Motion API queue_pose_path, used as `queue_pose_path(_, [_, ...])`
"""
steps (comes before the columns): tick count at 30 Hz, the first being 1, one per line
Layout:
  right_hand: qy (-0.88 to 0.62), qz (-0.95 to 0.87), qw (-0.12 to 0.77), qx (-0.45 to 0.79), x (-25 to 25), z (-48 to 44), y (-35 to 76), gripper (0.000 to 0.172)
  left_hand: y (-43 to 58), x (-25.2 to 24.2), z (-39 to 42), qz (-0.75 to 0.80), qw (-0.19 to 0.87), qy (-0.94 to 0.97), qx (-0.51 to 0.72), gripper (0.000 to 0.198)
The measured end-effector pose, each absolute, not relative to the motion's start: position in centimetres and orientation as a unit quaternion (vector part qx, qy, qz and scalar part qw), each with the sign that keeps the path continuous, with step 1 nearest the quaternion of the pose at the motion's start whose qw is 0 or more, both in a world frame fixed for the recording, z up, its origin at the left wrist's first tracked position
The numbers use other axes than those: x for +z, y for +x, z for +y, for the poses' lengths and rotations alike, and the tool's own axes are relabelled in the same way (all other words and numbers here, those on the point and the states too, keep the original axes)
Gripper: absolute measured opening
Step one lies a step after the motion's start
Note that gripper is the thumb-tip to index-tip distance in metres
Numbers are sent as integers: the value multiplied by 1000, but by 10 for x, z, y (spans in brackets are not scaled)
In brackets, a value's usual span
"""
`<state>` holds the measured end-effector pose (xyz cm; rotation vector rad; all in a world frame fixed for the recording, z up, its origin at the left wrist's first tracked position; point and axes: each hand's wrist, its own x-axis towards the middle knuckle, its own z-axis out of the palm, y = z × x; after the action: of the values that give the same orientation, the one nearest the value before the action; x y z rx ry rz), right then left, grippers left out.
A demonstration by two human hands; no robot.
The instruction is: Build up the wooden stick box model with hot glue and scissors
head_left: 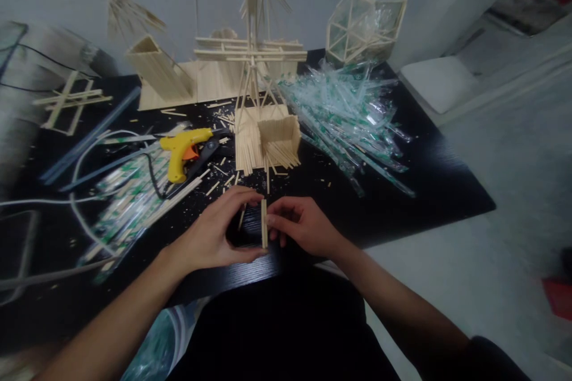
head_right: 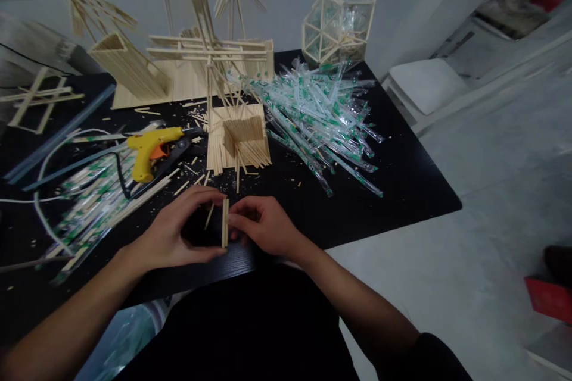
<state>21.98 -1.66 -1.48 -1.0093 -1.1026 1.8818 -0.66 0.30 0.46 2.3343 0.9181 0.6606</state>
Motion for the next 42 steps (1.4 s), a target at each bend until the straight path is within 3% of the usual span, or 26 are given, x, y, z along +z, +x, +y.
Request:
queue_pose_path(9, [-392, -433, 355, 730, -13, -18, 218, 30, -5, 4, 0, 331, 268, 867, 257, 74])
queue_pose_path(16, [-402, -422, 371, 723, -15, -15, 223, 35, -19, 7, 8, 362, 258, 813, 377, 75])
queue_pose_path(21, [-391, -431, 372, 724, -17, -17, 220, 33, -7, 1, 3, 333, 281, 863, 255, 76])
queue_pose_path(27, [-393, -441, 361, 721, -16, -18, 220, 33, 2, -5, -1, 331, 292, 860, 257, 76])
queue_pose_path(35, [-408, -446, 365, 708, -18, -18, 225, 33, -17, 7, 8, 374, 257, 799, 395, 75])
queue_pose_path(39, [-397, -450, 356, 716, -16, -19, 222, 34, -9, 2, 5, 339, 278, 862, 254, 73])
queue_pose_path(42, [-403, -449, 364, 709, -15, -20, 218, 34, -2, -3, 1, 330, 288, 865, 245, 73])
